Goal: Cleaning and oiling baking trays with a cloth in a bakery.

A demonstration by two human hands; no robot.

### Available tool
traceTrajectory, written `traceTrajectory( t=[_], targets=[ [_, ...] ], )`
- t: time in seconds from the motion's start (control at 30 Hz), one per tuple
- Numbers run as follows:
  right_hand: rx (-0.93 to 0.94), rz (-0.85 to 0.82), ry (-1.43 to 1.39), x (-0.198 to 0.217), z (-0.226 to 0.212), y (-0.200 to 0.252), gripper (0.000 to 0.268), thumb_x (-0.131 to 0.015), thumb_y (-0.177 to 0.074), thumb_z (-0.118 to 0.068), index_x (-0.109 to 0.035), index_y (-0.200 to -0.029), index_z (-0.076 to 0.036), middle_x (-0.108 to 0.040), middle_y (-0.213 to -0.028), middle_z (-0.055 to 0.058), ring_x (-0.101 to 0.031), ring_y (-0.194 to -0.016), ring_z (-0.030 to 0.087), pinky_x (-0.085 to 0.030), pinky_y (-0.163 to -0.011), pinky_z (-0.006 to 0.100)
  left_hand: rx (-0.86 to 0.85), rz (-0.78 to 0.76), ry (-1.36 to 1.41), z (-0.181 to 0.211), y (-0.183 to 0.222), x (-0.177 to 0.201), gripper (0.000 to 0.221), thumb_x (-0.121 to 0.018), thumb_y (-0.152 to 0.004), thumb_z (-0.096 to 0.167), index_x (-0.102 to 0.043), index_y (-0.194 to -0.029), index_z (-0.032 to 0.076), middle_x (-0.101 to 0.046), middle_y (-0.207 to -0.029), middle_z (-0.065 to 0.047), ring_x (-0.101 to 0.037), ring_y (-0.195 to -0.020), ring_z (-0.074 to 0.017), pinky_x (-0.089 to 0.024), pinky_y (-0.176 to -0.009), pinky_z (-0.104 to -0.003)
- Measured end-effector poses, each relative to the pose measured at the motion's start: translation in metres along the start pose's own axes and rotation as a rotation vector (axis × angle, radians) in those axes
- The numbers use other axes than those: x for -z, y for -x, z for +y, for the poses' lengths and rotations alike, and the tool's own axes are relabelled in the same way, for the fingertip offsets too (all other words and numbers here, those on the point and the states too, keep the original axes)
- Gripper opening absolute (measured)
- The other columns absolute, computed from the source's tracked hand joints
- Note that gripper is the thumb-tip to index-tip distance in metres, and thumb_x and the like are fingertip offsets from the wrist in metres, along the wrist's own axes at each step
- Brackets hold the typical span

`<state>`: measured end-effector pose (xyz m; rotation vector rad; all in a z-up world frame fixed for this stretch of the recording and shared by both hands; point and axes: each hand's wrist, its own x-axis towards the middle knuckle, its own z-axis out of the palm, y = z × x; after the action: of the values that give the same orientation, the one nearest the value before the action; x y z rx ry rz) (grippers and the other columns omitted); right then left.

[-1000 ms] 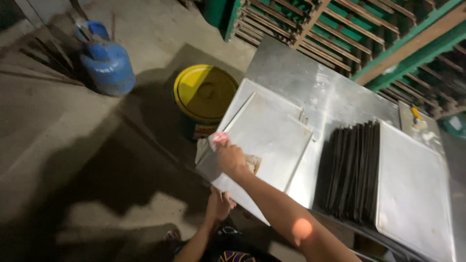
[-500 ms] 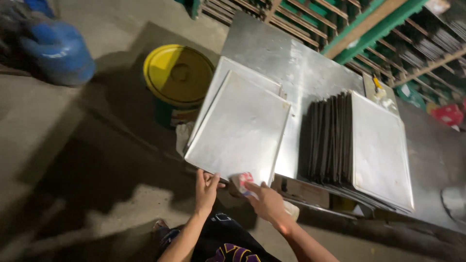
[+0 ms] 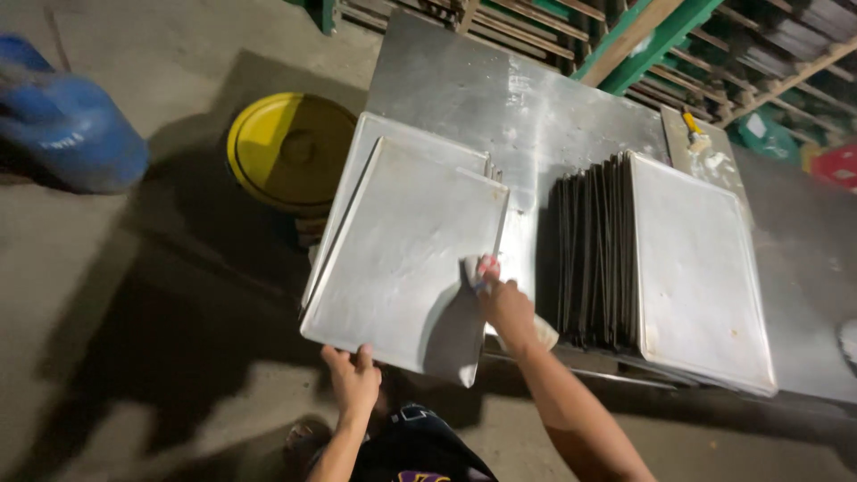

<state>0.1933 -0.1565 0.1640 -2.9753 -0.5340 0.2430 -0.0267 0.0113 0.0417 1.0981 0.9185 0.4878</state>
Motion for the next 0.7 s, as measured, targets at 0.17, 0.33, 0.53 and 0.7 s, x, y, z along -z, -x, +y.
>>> traceTrajectory(
  t=[0.17,0.33,0.53,0.7],
  targets=[
    [-0.067,0.108,0.106,-0.021,0.035,-0.141,0.032,-0.058,-0.096,-0.031,-0.066,-0.125,-0.019,-0.068,-0.107,0.024,-0.070,-0.096,0.043,-0.056,-0.082,0.053,0.086,0.039,-0.015,0.007,0.001,0.002,0.043,-0.061,-0.095,0.011,-0.028,-0.122,0.006,-0.064,-0.094,-0.017,-0.052,-0.044,-0.0231,-0.040,-0.038,-0.036],
    [-0.164,0.174,-0.011,-0.014,0.035,-0.239,0.026,-0.055,-0.096,-0.025,-0.075,-0.109,-0.013,-0.070,-0.111,0.022,-0.070,-0.105,0.041,-0.056,-0.087,0.051,0.040,0.053,-0.008,-0.010,-0.004,0.004,0.044,-0.061,-0.095,0.013,-0.031,-0.126,0.003,-0.067,-0.097,-0.016,-0.051,-0.041,-0.0213,-0.040,-0.037,-0.034],
    [-0.113,0.377,0.006,-0.045,0.030,-0.280,0.024,-0.054,-0.101,-0.021,-0.069,-0.116,-0.010,-0.067,-0.110,0.024,-0.070,-0.097,0.042,-0.055,-0.083,0.052,0.044,0.074,-0.013,0.002,-0.001,-0.006,0.051,-0.060,-0.097,0.014,-0.029,-0.137,0.004,-0.068,-0.100,-0.017,-0.053,-0.047,-0.0181,-0.042,-0.039,-0.033],
    [0.149,0.556,-0.006,-0.028,-0.007,-0.203,0.051,-0.061,-0.090,-0.019,-0.052,-0.138,-0.005,-0.062,-0.104,0.025,-0.063,-0.088,0.043,-0.050,-0.072,0.054,0.114,0.136,-0.009,0.038,0.004,-0.016,0.061,-0.057,-0.096,0.013,-0.022,-0.146,0.007,-0.065,-0.121,-0.008,-0.055,-0.051,-0.0215,-0.044,-0.041,-0.034]
  ],
)
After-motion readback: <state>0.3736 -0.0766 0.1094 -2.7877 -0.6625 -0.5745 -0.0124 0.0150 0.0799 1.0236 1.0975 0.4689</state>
